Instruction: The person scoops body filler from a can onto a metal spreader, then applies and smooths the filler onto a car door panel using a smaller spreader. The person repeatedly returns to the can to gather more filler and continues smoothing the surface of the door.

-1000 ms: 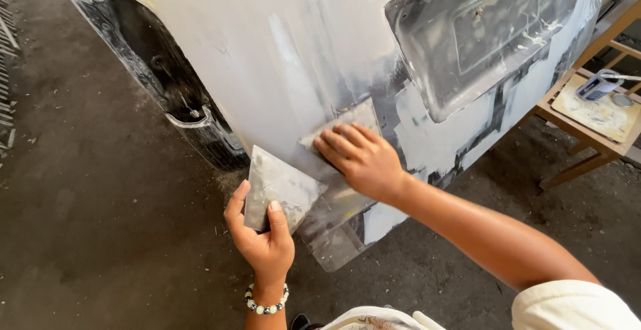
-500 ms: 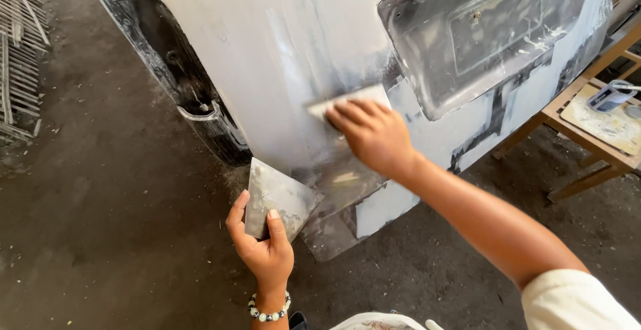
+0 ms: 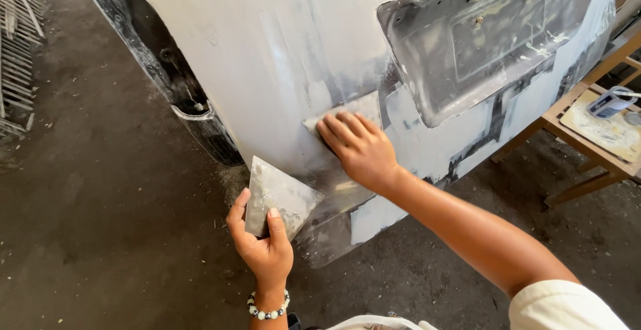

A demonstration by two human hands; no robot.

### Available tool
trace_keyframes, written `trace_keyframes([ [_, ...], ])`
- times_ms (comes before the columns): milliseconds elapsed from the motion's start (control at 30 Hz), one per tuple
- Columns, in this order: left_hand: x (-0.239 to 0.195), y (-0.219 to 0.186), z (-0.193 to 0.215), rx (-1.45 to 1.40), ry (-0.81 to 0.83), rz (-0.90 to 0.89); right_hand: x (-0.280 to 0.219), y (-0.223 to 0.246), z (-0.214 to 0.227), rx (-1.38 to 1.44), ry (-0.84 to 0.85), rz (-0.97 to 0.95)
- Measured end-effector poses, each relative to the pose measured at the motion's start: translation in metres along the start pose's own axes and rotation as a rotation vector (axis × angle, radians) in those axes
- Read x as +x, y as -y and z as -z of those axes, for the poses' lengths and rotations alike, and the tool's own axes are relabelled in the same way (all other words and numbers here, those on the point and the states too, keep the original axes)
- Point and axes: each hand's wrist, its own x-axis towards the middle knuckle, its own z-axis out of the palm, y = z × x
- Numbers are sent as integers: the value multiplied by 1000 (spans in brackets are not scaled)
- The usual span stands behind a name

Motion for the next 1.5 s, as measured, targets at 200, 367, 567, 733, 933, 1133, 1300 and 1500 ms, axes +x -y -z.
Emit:
trace_keyframes([
  [200,-8,-6,-4,33,3,-19,-49,23,-5,24,90,28],
  [367,-19,-11,0,25,-1,-24,-70,25,-11,103,159,45],
  [567,-19,-11,3,29,-12,15,22,-17,24,120,41,-4],
  [733,-5,-6,-1,-28,5,43,69,-29,35,42,-50,38],
  [933,10,2,6,23,19,6,27,-4,11,112,-4,4],
  [1133,25,-2,18,-66,47,95,-39,35,-11,48,58,-23],
  [1300,27,8,19,-111,18,99,-101,70,-18,120,294,20],
  [1500,13,17,-10,-337,166,281,-105,35,60,1124,32,-873],
])
